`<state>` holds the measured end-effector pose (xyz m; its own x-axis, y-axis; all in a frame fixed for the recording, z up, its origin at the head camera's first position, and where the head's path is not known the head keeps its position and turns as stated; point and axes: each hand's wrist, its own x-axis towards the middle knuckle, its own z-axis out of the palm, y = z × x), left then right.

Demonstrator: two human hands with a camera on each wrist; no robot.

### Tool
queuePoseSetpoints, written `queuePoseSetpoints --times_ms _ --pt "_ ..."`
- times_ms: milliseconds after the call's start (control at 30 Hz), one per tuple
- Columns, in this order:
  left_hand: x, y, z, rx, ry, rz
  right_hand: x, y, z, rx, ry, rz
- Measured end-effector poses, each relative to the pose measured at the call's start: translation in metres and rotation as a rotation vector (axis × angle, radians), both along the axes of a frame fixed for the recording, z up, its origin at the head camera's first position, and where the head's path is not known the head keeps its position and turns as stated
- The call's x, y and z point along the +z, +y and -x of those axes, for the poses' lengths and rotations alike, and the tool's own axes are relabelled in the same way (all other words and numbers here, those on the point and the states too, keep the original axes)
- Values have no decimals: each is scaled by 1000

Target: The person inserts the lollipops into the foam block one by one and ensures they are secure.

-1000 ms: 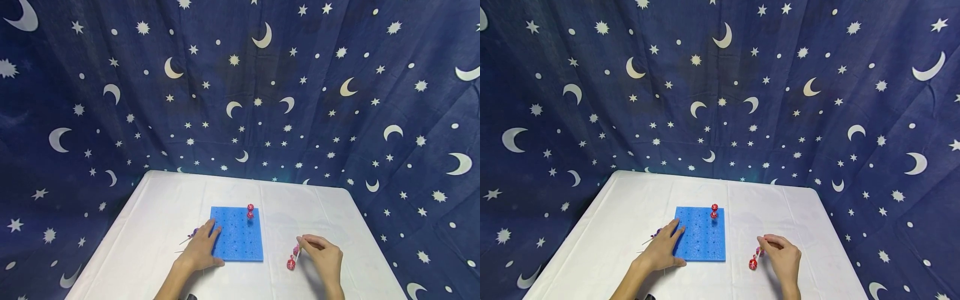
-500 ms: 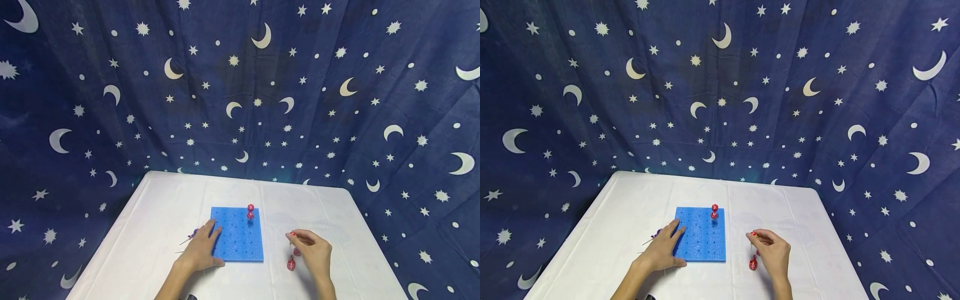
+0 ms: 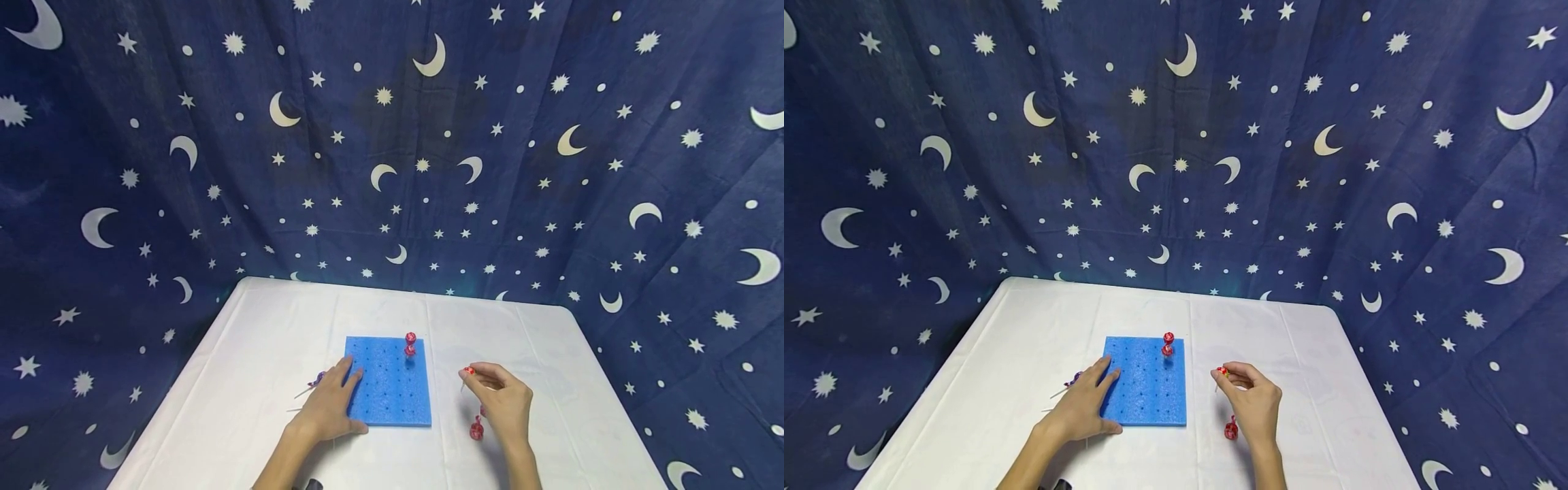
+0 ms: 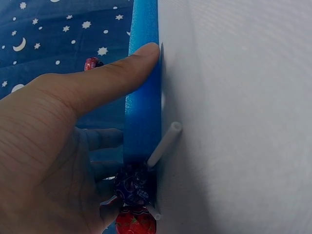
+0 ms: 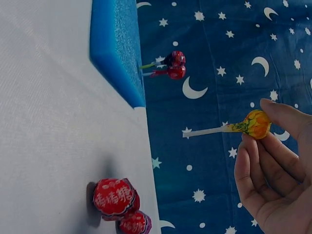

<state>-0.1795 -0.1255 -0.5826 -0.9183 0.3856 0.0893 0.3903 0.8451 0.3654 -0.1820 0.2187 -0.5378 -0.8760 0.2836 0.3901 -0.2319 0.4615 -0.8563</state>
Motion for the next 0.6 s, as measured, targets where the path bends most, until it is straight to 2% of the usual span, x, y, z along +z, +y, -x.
queuePoseSetpoints --times_ms 233,600 --pt "-1 -1 1 -1 10 -6 2 -6 5 36 47 23" --pt "-2 -1 1 -4 7 -1 8 -21 7 67 45 22"
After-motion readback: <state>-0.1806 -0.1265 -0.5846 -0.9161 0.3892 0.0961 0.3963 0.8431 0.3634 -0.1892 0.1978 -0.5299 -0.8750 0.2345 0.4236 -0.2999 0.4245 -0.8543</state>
